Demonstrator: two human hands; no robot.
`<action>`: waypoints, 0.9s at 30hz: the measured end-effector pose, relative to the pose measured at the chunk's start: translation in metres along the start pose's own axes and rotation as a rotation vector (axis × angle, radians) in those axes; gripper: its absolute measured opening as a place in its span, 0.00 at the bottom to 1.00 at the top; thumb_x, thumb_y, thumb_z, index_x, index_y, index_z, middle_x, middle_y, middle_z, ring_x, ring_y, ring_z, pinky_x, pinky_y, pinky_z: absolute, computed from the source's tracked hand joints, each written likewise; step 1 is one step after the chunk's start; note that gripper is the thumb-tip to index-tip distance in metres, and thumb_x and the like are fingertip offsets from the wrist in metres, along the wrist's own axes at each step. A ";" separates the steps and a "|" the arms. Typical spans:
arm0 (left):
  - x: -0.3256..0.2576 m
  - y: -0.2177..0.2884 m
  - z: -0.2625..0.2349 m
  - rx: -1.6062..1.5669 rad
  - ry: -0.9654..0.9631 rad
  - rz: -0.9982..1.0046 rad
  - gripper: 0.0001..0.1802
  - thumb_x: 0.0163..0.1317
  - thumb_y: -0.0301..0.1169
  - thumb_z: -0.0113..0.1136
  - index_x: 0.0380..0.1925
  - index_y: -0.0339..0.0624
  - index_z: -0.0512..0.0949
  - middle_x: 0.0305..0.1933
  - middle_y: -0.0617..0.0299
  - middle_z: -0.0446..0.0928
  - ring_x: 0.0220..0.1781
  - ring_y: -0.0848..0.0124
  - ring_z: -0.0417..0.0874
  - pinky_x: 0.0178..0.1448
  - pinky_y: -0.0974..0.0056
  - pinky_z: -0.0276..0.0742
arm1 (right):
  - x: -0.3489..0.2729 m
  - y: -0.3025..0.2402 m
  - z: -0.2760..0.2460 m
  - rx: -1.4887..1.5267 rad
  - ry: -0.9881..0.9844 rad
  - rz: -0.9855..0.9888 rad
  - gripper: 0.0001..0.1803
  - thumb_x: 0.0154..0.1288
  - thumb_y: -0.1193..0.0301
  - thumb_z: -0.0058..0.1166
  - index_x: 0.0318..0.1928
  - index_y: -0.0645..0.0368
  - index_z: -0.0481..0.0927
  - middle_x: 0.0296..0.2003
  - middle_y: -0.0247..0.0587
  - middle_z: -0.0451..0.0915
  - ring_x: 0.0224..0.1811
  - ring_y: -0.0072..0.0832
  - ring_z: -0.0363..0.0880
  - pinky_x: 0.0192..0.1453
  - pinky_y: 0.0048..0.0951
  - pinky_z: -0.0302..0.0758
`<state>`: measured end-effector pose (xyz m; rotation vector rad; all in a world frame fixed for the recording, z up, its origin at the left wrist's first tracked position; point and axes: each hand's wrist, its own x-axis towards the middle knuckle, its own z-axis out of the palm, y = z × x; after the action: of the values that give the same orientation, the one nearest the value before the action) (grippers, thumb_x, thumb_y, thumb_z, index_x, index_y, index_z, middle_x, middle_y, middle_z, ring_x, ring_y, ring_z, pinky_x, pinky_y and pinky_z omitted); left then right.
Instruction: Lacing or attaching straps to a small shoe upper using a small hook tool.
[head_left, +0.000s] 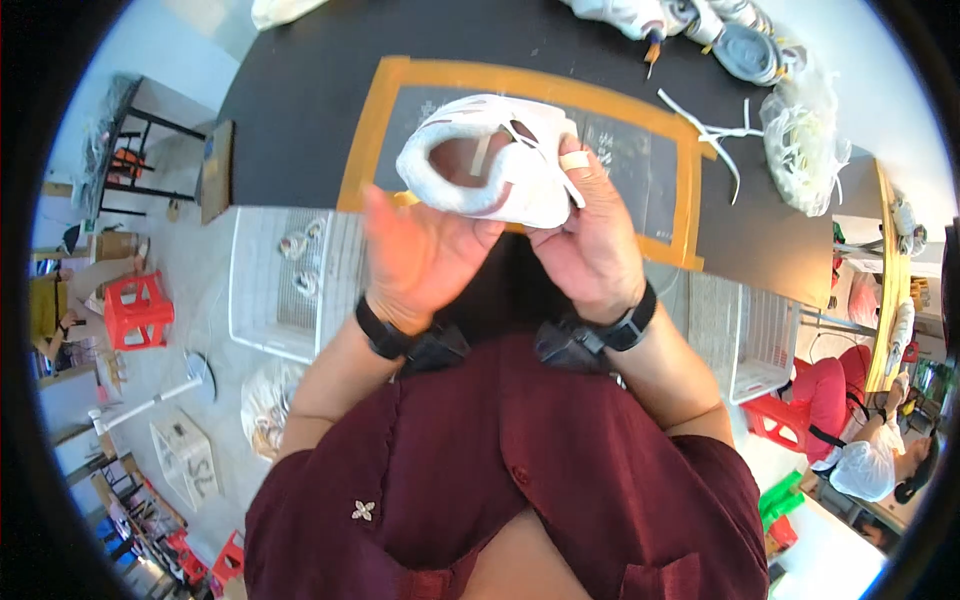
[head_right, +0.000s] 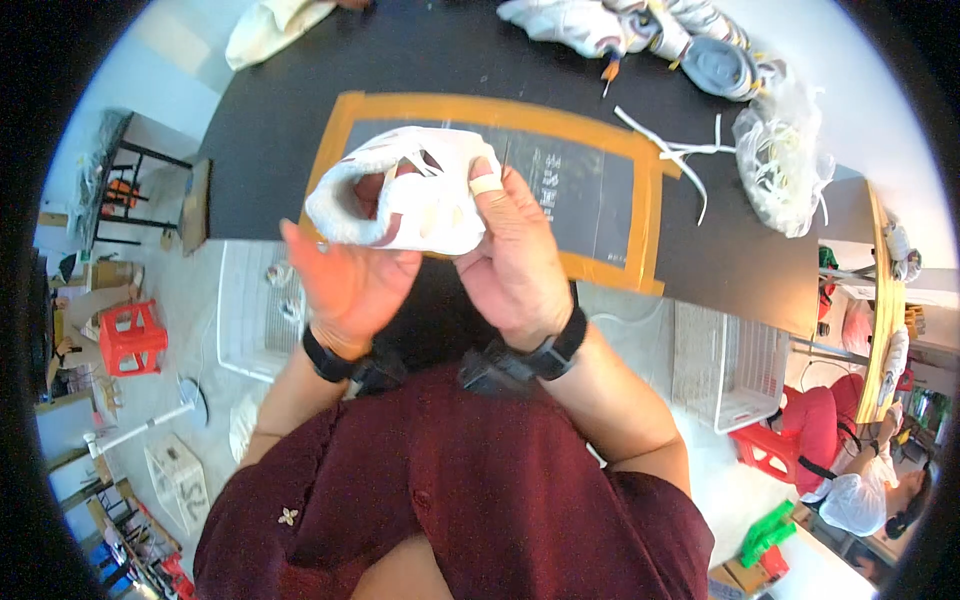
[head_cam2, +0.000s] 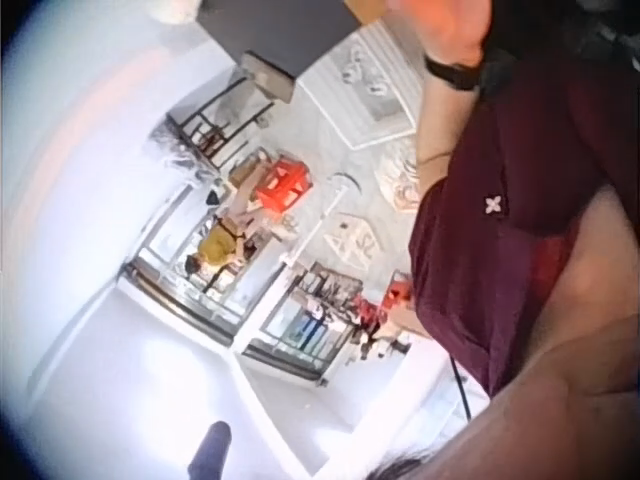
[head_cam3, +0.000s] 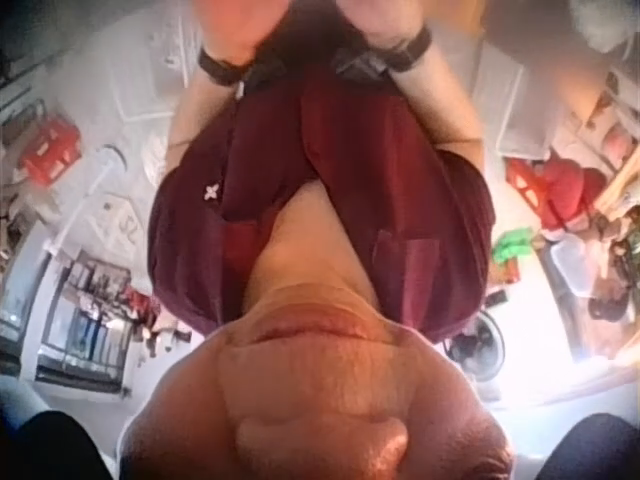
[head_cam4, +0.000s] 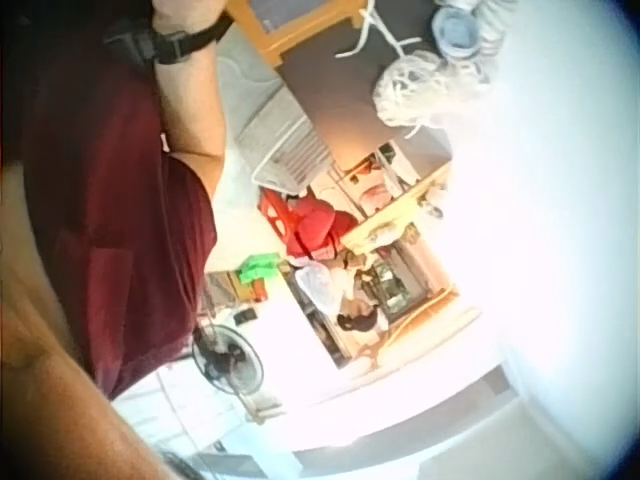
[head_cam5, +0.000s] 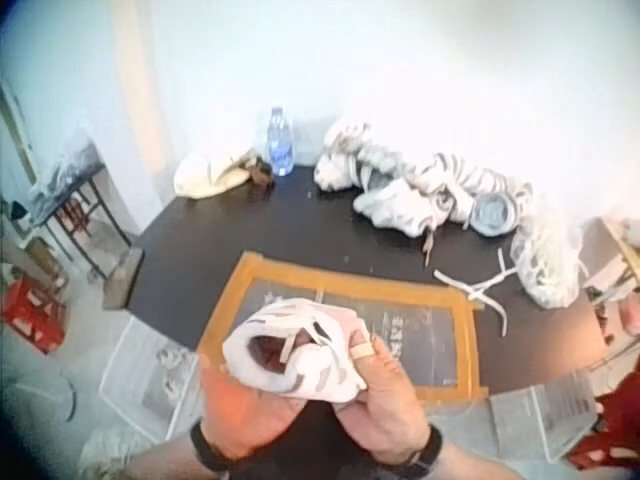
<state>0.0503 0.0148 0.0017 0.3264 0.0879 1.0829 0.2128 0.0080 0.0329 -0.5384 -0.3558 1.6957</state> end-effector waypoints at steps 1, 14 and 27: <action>0.004 -0.006 0.002 0.130 0.069 0.076 0.51 0.53 0.59 0.66 0.70 0.46 0.58 0.71 0.59 0.63 0.72 0.62 0.64 0.69 0.53 0.68 | 0.003 0.002 0.012 0.020 0.088 -0.009 0.15 0.74 0.64 0.47 0.57 0.55 0.73 0.43 0.27 0.80 0.39 0.14 0.77 0.46 0.22 0.76; 0.009 0.005 0.005 0.270 0.197 0.056 0.22 0.69 0.37 0.57 0.59 0.41 0.70 0.54 0.62 0.77 0.53 0.69 0.80 0.48 0.63 0.82 | -0.015 -0.012 -0.038 -1.012 0.164 -0.460 0.06 0.68 0.70 0.58 0.38 0.58 0.76 0.33 0.24 0.74 0.32 0.11 0.68 0.36 0.17 0.68; -0.008 0.004 0.003 0.387 0.245 -0.204 0.19 0.69 0.37 0.56 0.56 0.40 0.74 0.49 0.64 0.80 0.47 0.73 0.82 0.44 0.67 0.81 | -0.012 -0.015 -0.017 -1.474 -0.204 -0.629 0.13 0.58 0.74 0.64 0.44 0.52 0.83 0.38 0.37 0.76 0.40 0.31 0.79 0.38 0.31 0.77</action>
<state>0.0432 0.0087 0.0047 0.5192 0.5431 0.8954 0.2364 -0.0016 0.0282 -1.1233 -1.7546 0.6262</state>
